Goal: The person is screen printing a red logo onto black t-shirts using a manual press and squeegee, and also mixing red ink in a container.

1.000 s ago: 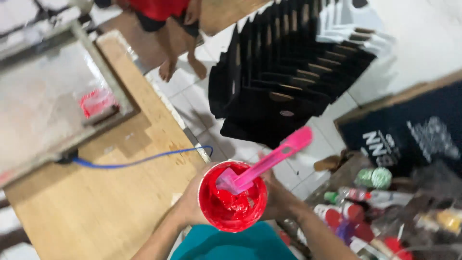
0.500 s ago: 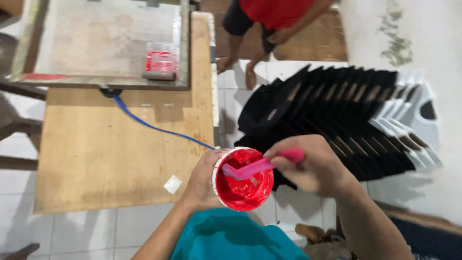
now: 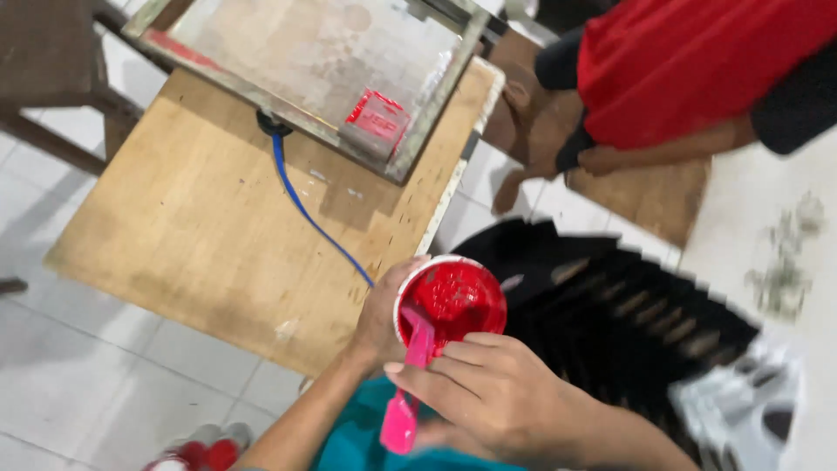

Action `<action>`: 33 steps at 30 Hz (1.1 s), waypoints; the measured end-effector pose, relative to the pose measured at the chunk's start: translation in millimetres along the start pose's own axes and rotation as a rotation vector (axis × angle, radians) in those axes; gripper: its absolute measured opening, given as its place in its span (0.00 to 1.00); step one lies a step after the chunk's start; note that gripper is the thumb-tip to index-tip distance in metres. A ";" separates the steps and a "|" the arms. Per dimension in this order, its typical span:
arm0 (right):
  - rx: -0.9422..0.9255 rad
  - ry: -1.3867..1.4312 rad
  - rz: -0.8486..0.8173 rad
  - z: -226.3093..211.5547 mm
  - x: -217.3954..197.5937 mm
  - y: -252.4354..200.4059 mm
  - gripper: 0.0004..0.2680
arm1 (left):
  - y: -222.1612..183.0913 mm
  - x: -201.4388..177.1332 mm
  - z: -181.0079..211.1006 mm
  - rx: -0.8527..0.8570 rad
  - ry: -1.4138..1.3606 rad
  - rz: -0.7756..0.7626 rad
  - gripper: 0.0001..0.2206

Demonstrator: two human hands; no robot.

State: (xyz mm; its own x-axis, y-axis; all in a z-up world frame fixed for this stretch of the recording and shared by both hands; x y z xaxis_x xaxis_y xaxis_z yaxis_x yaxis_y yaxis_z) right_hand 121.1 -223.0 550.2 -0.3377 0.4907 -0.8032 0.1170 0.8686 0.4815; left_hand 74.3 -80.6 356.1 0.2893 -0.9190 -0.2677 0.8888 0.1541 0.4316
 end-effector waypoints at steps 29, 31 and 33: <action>0.480 -0.004 -0.324 343.1 215.6 57.1 0.27 | -88.4 -42.2 -0.8 -0.395 -0.310 0.727 0.36; 0.486 -0.022 -0.442 396.8 249.4 52.9 0.24 | -81.7 -30.5 -10.4 -0.389 -0.314 0.803 0.35; 0.499 -0.043 -0.564 431.9 259.6 57.2 0.23 | -69.8 -15.5 -14.8 -0.393 -0.321 0.874 0.35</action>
State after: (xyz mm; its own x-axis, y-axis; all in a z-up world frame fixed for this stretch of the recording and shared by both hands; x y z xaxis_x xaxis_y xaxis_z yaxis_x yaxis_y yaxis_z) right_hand 443.5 -16.2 217.9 -0.4364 -0.0443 -0.8987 0.3499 0.9118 -0.2149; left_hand 13.0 -71.7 317.4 0.8374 -0.4717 0.2761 0.4816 0.8757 0.0355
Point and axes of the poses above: each hand's wrist, its own y-axis towards the middle knuckle, its own x-axis out of the palm, z = x × y, the point moved 3 cm from there along y, towards the middle knuckle, and after that the axes turned 3 degrees about z, right-handed, at the moved point
